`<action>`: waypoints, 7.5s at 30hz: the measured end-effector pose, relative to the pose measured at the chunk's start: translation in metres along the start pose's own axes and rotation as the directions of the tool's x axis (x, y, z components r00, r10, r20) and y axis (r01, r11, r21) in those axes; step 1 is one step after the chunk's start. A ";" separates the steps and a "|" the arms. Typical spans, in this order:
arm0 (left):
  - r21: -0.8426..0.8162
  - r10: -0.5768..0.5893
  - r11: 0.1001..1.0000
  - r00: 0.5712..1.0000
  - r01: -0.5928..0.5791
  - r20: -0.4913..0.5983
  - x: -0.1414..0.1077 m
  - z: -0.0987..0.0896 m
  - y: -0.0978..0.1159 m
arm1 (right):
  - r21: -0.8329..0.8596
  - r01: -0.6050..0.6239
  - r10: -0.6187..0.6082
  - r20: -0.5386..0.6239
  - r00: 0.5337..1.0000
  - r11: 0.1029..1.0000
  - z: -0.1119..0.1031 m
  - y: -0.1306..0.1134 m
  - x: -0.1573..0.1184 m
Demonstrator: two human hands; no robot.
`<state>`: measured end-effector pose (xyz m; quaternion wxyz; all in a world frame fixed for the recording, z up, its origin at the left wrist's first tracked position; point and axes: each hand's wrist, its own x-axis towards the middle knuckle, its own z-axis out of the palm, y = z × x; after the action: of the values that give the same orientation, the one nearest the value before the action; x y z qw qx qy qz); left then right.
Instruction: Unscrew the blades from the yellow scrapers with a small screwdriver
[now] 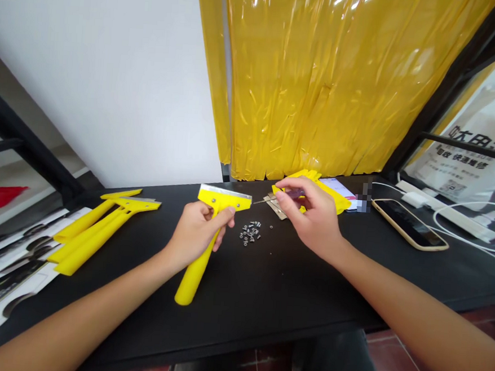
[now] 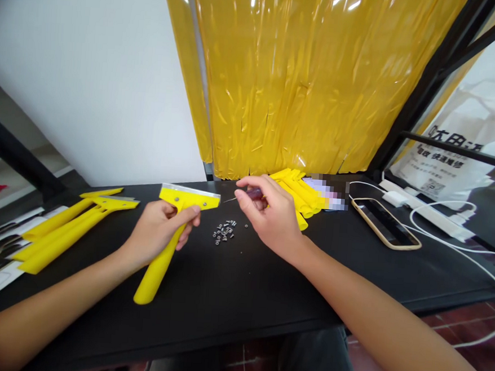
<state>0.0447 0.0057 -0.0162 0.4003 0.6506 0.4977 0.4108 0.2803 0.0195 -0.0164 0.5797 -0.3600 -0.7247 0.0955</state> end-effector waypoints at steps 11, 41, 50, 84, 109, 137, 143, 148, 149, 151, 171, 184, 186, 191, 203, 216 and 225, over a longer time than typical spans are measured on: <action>0.714 0.440 0.284 0.749 -0.639 0.495 0.013 -0.017 -0.032 | 0.275 -0.208 0.228 -0.040 0.973 0.939 0.001 0.008 0.004; 0.418 0.325 0.845 0.941 -0.335 0.097 0.003 -0.035 0.005 | 0.773 -0.419 0.506 0.148 0.850 0.476 -0.008 -0.005 0.018; -0.174 -0.131 0.960 0.899 0.221 0.417 -0.003 0.004 0.004 | 0.663 -0.305 0.281 0.146 0.949 0.684 -0.002 -0.008 0.005; -0.211 -0.123 0.945 0.869 0.250 0.480 0.000 0.024 -0.019 | 0.045 0.205 -0.210 0.286 0.935 0.978 -0.001 -0.008 -0.012; -0.180 -0.172 0.940 0.860 0.289 0.481 0.000 0.022 -0.021 | 0.055 0.186 -0.191 0.427 0.884 0.981 -0.004 0.005 -0.012; -0.139 -0.222 0.919 0.777 0.368 0.589 0.005 0.016 -0.020 | -0.576 0.340 -0.179 0.319 0.931 0.743 -0.007 -0.007 -0.003; -0.142 -0.232 0.918 0.791 0.371 0.566 0.006 0.016 -0.021 | -0.497 0.453 -0.234 0.441 0.866 0.740 -0.009 -0.007 -0.002; -0.102 -0.237 0.927 0.776 0.360 0.584 0.006 0.014 -0.018 | -0.428 0.558 -0.318 0.513 0.798 0.711 -0.011 -0.003 -0.001; -0.100 -0.235 0.928 0.771 0.360 0.591 0.006 0.013 -0.017 | -0.414 0.568 -0.327 0.520 0.789 0.712 -0.011 -0.002 -0.001; -0.101 -0.237 0.925 0.767 0.365 0.597 0.006 0.013 -0.015 | -0.367 0.559 -0.332 0.522 0.785 0.744 -0.012 -0.001 -0.001; -0.099 -0.231 0.930 0.773 0.353 0.590 0.006 0.013 -0.018 | -0.113 0.293 -0.229 0.391 0.891 0.949 -0.007 -0.008 -0.011; -0.126 -0.227 0.924 0.784 0.360 0.578 0.007 0.015 -0.019 | -0.052 0.333 -0.289 0.381 0.878 0.942 -0.006 -0.008 -0.009; -0.149 -0.224 0.918 0.788 0.368 0.573 0.008 0.016 -0.020 | -0.056 0.333 -0.285 0.401 0.871 0.941 -0.006 -0.007 -0.009; -0.215 -0.216 0.892 0.792 0.398 0.572 0.009 0.016 -0.019 | -0.151 0.252 -0.180 0.377 0.909 0.956 -0.005 -0.004 -0.009; -0.175 -0.222 0.907 0.789 0.383 0.573 0.005 0.015 -0.013 | -0.169 0.253 -0.179 0.360 0.916 0.953 -0.005 -0.005 -0.008; -0.185 -0.214 0.905 0.785 0.384 0.582 0.005 0.014 -0.016 | -0.192 0.267 -0.176 0.391 0.903 0.944 -0.007 -0.006 -0.008; -0.176 -0.211 0.911 0.788 0.373 0.578 0.005 0.014 -0.014 | -0.187 0.265 -0.178 0.384 0.906 0.946 -0.007 -0.008 -0.008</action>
<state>0.0541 0.0118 -0.0337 0.6726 0.5910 0.3946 0.2066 0.2842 0.0065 -0.0163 0.3967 -0.3169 -0.8615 0.0072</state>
